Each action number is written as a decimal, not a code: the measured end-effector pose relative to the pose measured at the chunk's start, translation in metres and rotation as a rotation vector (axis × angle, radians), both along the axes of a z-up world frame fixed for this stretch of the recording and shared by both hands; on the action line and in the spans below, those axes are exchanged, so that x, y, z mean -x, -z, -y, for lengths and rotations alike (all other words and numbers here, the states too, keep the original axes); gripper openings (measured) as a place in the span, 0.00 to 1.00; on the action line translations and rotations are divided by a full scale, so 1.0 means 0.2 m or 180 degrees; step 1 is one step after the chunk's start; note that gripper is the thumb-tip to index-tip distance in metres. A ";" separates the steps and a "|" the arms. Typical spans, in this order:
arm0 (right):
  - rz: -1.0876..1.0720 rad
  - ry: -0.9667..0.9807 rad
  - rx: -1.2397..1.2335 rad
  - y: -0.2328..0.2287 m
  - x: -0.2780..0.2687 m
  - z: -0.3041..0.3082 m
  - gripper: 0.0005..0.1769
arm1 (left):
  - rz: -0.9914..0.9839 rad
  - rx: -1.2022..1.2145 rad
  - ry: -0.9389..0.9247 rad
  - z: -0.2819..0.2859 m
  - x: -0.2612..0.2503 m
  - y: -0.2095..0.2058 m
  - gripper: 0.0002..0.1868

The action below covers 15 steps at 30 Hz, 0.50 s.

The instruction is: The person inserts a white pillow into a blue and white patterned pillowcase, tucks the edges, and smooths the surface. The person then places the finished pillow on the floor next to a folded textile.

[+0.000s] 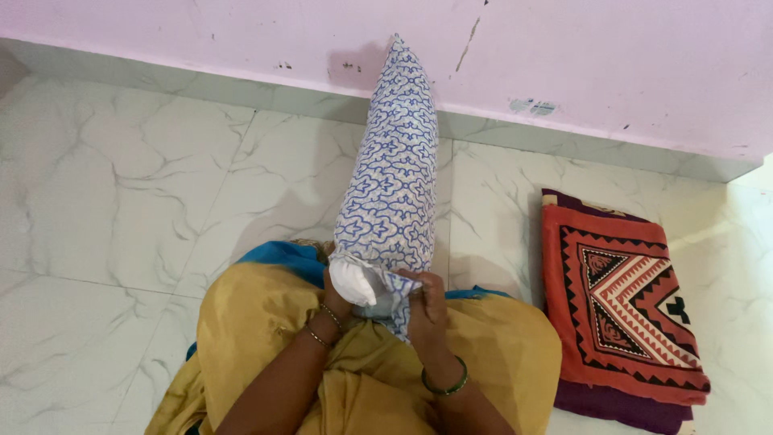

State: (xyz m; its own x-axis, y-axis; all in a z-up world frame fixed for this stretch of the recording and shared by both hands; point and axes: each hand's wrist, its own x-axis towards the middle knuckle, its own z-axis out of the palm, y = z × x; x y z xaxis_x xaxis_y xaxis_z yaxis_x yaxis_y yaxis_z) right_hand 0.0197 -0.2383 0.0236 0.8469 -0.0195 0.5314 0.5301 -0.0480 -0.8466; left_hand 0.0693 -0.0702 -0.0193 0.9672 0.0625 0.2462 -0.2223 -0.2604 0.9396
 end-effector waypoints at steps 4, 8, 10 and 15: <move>-0.1319 -0.0270 -0.1466 0.06 -0.03 0.01 0.12 | -0.0023 -0.0022 0.0109 0.00 0.00 0.00 0.40; -0.2020 -0.2387 -0.2597 0.06 -0.04 0.00 0.08 | 0.0004 -0.0062 0.0374 -0.01 0.05 -0.01 0.40; -0.1981 -0.2128 -0.1271 0.09 0.01 -0.03 0.06 | 0.0039 -0.0084 0.0603 0.00 0.06 -0.01 0.39; -0.2095 -0.2247 -0.0683 0.10 -0.01 -0.04 0.07 | 0.0118 -0.0167 0.0792 -0.01 0.07 -0.04 0.39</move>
